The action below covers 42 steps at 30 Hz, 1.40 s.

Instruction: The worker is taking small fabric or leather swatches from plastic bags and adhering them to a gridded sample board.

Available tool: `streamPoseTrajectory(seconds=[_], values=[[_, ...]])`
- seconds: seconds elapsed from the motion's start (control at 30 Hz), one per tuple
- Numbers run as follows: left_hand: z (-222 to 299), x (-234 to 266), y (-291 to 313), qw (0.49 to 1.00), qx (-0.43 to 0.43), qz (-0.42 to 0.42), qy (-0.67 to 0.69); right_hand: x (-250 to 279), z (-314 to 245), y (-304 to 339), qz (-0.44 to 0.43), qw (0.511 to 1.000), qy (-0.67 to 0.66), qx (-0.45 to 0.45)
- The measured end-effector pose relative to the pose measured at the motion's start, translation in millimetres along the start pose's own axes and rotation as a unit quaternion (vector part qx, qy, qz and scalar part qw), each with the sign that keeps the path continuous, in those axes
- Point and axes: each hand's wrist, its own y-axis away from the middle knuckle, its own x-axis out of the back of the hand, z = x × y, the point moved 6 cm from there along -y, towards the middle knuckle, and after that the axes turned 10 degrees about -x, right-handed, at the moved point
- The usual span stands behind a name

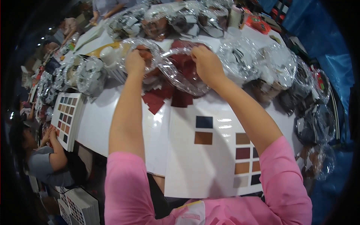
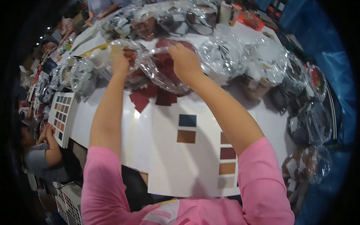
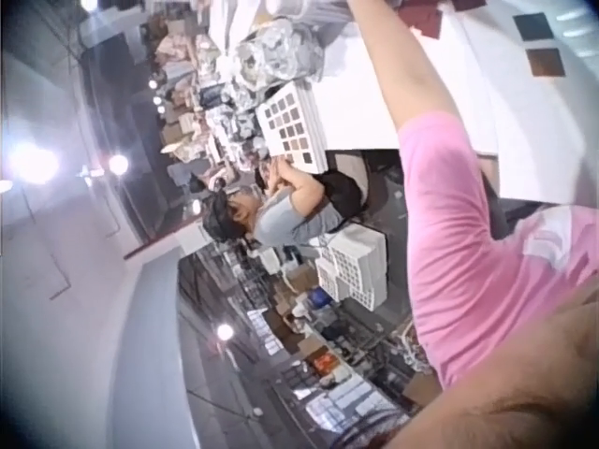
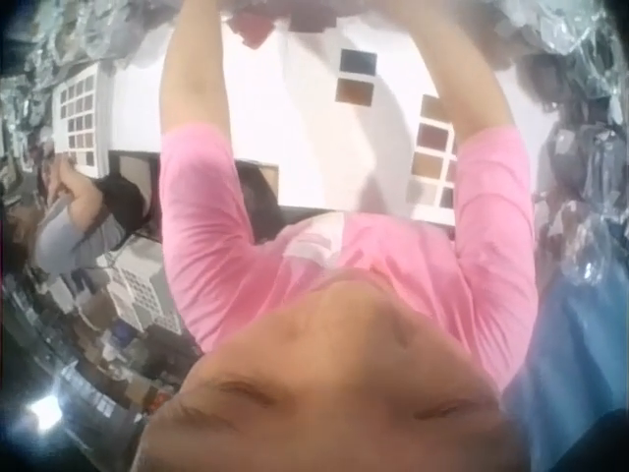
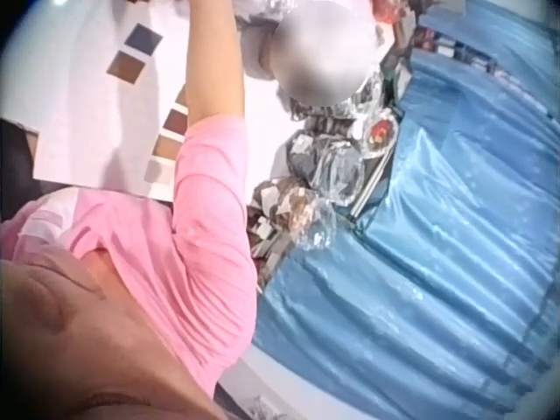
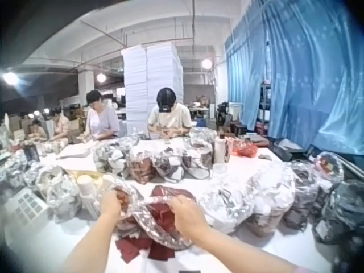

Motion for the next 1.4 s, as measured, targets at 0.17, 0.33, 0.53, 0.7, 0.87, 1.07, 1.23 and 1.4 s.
streamPoseTrajectory(seconds=[0.17, 0.33, 0.53, 0.7, 0.87, 1.07, 1.23, 1.4], values=[[27, 45, 5, 0.991, -0.037, 0.106, -0.067, 71, -12, 32, 0.072, 0.993, -0.082, -0.033], [82, 111, 57, 0.966, -0.137, 0.214, 0.041, 123, 40, 143, -0.092, 0.864, -0.308, -0.387], [172, 110, 228, 0.907, 0.015, -0.061, 0.417, 168, 33, 335, -0.192, 0.7, -0.352, -0.591], [219, 86, 353, 0.824, 0.116, -0.276, 0.481, 148, -15, 403, -0.257, 0.62, -0.387, -0.632], [244, 85, 382, 0.816, 0.157, -0.281, 0.48, 136, -18, 407, -0.272, 0.7, -0.309, -0.583], [241, 93, 379, 0.839, 0.152, -0.248, 0.46, 134, -19, 403, -0.266, 0.736, -0.26, -0.565], [236, 95, 377, 0.837, 0.163, -0.229, 0.469, 132, -18, 401, -0.281, 0.727, -0.244, -0.577], [236, 96, 375, 0.83, 0.183, -0.229, 0.475, 132, -20, 399, -0.296, 0.726, -0.23, -0.577]])
